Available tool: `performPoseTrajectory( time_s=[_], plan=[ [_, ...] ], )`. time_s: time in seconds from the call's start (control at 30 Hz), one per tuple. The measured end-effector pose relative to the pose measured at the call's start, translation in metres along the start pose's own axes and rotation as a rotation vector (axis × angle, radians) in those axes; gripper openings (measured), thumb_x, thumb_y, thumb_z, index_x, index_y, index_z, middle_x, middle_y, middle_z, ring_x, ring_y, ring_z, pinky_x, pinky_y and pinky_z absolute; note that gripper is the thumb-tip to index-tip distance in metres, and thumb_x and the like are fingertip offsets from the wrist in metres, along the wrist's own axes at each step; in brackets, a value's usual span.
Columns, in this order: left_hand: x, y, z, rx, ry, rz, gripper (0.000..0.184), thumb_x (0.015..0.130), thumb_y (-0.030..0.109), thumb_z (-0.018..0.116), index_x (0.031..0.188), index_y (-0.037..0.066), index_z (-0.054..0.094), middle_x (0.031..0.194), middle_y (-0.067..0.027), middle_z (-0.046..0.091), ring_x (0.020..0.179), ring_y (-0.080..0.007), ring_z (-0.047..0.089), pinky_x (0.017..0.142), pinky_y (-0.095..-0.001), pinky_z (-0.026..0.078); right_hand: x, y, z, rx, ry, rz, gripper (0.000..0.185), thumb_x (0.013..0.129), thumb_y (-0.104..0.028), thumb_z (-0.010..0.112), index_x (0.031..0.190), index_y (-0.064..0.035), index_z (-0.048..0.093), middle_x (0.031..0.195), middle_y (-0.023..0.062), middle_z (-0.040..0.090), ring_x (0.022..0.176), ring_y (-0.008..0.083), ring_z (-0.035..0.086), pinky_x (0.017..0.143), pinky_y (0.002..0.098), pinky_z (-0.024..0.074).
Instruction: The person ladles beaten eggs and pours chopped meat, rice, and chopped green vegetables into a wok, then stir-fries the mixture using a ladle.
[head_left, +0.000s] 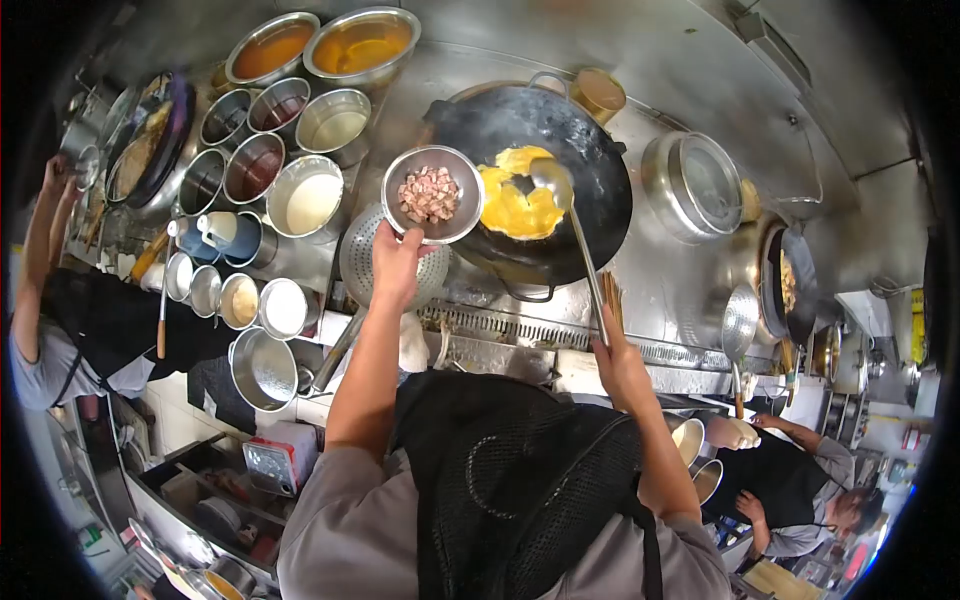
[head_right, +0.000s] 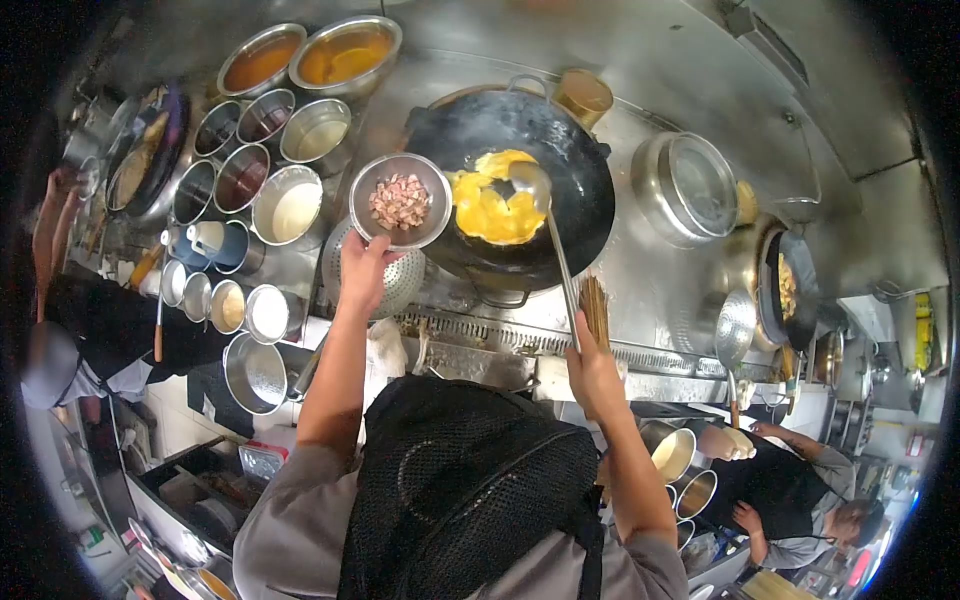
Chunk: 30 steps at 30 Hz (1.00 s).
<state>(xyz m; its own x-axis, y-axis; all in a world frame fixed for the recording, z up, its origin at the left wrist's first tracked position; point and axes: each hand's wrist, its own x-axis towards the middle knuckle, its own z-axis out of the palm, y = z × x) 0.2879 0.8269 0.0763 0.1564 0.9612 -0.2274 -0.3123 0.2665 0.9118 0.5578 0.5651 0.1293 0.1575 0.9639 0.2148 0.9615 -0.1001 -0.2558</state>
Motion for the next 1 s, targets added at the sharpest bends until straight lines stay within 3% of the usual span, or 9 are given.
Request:
performPoseTrajectory(
  time_s=[0.1,0.23,0.3,0.4,0.47,0.5,0.57,0.77,1.0],
  plan=[
    [0.001,-0.005,-0.001,0.068,-0.011,0.003,0.030,0.085,-0.001,0.054,0.114,-0.005,0.051,0.109,-0.0125,0.060,0.090,-0.0187,0.063,0.069,-0.0307,0.061,0.015,-0.035,-0.059,1.002,-0.522,0.926,0.061,0.093,-0.016,0.061,0.147,-0.0044,0.035,0.072,0.0066,0.057,0.049,0.0135,0.056,0.044,0.0293,0.0462],
    [-0.001,-0.003,0.025,0.103,-0.032,-0.017,0.027,0.084,-0.001,0.053,0.112,-0.004,0.052,0.107,-0.0131,0.061,0.089,-0.0191,0.064,0.069,-0.0297,0.061,0.027,0.027,0.015,1.391,-0.453,0.860,0.063,0.092,-0.018,0.063,0.147,-0.0053,0.034,0.067,0.0094,0.058,0.051,0.0212,0.059,0.048,0.0331,0.0486],
    [0.007,-0.017,0.036,0.095,-0.016,0.008,0.027,0.085,-0.001,0.053,0.111,-0.003,0.053,0.106,-0.0125,0.062,0.087,-0.0182,0.065,0.069,-0.0301,0.061,0.026,0.035,0.055,0.389,-0.118,0.198,0.063,0.090,-0.018,0.064,0.146,-0.0107,0.037,0.073,0.0180,0.061,0.060,0.0350,0.063,0.056,0.0422,0.0524],
    [0.032,-0.031,0.059,0.112,0.033,0.046,0.023,0.082,-0.003,0.053,0.105,-0.002,0.055,0.103,-0.0136,0.065,0.083,-0.0220,0.067,0.072,-0.0352,0.059,0.015,0.055,0.017,0.198,-0.046,0.219,0.057,0.088,-0.016,0.061,0.142,-0.0171,0.043,0.081,0.0242,0.062,0.073,0.0447,0.063,0.067,0.0506,0.0524],
    [0.059,-0.049,0.063,0.753,0.094,0.299,0.020,0.079,-0.004,0.054,0.099,-0.003,0.057,0.105,-0.0170,0.064,0.090,-0.0311,0.067,0.079,-0.0404,0.055,0.002,0.068,-0.020,0.088,-0.139,0.302,0.057,0.086,-0.010,0.057,0.140,-0.0251,0.046,0.087,0.0220,0.063,0.076,0.0438,0.064,0.070,0.0521,0.0522],
    [0.059,-0.042,0.076,0.773,0.090,0.309,0.020,0.079,-0.004,0.054,0.099,-0.003,0.057,0.105,-0.0170,0.064,0.090,-0.0311,0.067,0.079,-0.0404,0.055,-0.010,0.081,-0.028,0.051,-0.179,0.302,0.061,0.084,-0.006,0.057,0.141,-0.0242,0.046,0.089,0.0208,0.062,0.076,0.0424,0.063,0.070,0.0514,0.0517],
    [0.053,-0.022,0.108,0.918,0.135,0.756,0.020,0.080,-0.001,0.060,0.099,-0.006,0.058,0.110,-0.0199,0.063,0.098,-0.0342,0.064,0.082,-0.0388,0.052,-0.031,0.100,-0.042,0.026,-0.211,0.301,0.065,0.082,-0.001,0.057,0.142,-0.0233,0.046,0.091,0.0195,0.061,0.076,0.0410,0.063,0.070,0.0506,0.0512],
    [0.065,-0.003,0.147,1.113,0.082,1.048,0.020,0.074,-0.003,0.059,0.094,-0.002,0.057,0.128,-0.0200,0.055,0.106,-0.0419,0.058,0.087,-0.0447,0.050,-0.070,0.137,-0.075,-0.155,-0.310,0.290,0.072,0.080,0.002,0.052,0.142,-0.0332,0.043,0.088,0.0116,0.058,0.077,0.0330,0.065,0.067,0.0452,0.0540],
    [0.036,0.026,0.182,1.154,0.156,1.315,0.019,0.073,-0.005,0.061,0.090,0.001,0.055,0.126,-0.0208,0.055,0.108,-0.0402,0.057,0.087,-0.0434,0.051,-0.065,0.163,-0.074,-0.111,-0.265,0.216,0.059,0.085,-0.003,0.054,0.138,-0.0275,0.050,0.085,0.0126,0.059,0.072,0.0352,0.063,0.066,0.0471,0.0514]
  ],
)
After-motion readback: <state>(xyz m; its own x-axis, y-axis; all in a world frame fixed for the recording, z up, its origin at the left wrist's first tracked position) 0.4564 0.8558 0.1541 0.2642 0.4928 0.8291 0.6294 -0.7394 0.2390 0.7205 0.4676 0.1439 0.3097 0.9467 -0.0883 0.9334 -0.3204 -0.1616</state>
